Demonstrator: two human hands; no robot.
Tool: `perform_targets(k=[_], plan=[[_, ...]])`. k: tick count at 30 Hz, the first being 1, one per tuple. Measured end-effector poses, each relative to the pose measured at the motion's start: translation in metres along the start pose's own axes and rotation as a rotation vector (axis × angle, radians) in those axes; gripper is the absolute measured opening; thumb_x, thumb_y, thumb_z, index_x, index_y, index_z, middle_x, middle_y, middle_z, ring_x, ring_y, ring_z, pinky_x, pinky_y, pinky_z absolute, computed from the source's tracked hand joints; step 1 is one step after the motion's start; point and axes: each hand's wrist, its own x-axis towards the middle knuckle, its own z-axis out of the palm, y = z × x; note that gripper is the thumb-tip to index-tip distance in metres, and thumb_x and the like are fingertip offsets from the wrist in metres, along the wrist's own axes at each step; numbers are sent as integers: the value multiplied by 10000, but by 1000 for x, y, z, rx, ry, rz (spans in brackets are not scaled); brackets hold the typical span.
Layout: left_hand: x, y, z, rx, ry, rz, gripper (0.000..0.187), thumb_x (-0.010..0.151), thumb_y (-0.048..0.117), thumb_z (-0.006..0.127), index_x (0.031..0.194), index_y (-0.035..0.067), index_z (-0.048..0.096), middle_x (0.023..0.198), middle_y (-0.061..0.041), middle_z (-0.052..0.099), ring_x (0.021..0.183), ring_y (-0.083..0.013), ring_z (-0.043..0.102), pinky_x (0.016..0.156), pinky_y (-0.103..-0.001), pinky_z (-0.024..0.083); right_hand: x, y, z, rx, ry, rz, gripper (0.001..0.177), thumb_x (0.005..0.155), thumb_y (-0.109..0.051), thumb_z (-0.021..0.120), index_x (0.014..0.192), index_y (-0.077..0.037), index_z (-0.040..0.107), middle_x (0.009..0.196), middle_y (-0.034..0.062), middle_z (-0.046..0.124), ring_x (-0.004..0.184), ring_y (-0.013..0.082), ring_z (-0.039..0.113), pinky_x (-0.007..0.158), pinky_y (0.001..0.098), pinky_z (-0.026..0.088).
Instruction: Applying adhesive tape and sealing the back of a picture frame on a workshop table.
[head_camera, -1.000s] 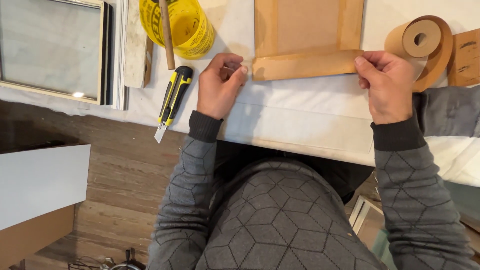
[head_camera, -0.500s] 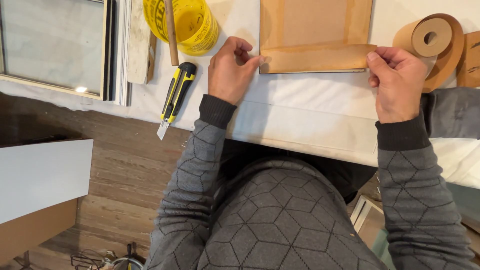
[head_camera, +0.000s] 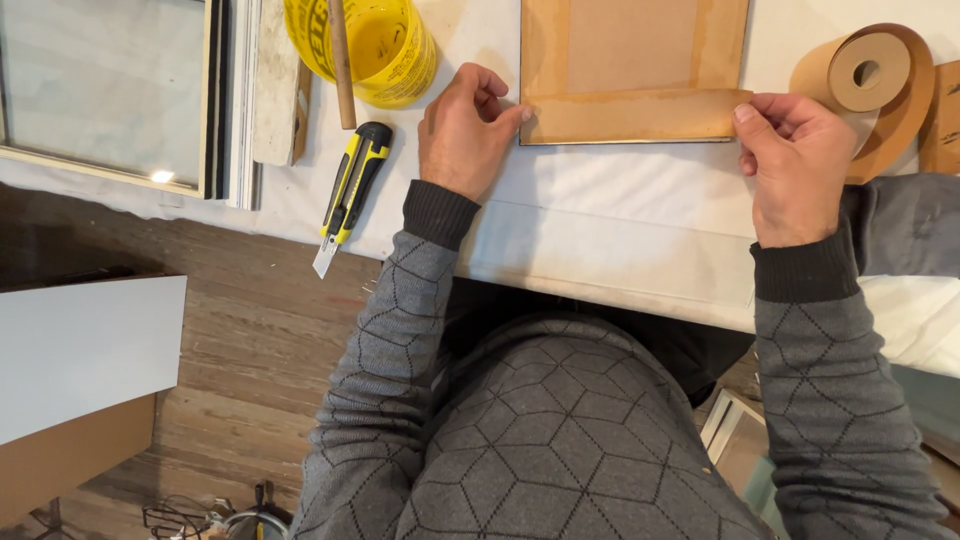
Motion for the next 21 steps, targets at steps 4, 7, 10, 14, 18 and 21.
perform_targets(k=[4,7,10,14,18,21], plan=[[-1,-1,0,10,-11,-4,323,833,226,864,954,71,607,772,-9,674,684,-134,657,648,-308,562,-2,1,-1,-14,2,0,119,1042,-21,741,1113,52,680,929,46,682,686,72,548,606,211,441],[-1,-1,0,3,-5,2,325,832,225,863,959,69,608,778,-12,676,689,-136,658,650,-310,562,-2,1,0,-23,3,-4,115,1042,-21,742,1108,52,681,925,45,681,678,72,545,602,213,438],[-1,0,-1,13,-6,6,329,826,229,868,958,70,612,780,-15,676,687,-139,656,648,-313,563,-1,2,-1,-25,1,-10,115,1044,-21,743,1108,50,680,924,44,678,676,72,543,601,214,439],[-2,1,-2,8,-16,-13,325,825,223,868,960,68,616,778,-15,680,691,-142,659,652,-317,563,-2,1,-1,-41,-1,-18,107,1050,-17,738,1113,46,678,941,41,685,689,70,549,609,213,441],[-1,0,0,13,-10,-5,319,826,224,866,960,72,620,781,-13,680,696,-142,663,655,-313,569,-2,5,-1,-47,2,-31,103,1054,-13,737,1117,43,677,951,39,687,697,66,554,617,210,448],[-2,-1,0,15,-8,-4,322,824,224,866,956,69,617,780,-14,680,696,-146,666,654,-318,568,-4,5,1,-89,7,-59,105,1066,-17,735,1127,44,675,960,38,688,707,62,562,627,209,462]])
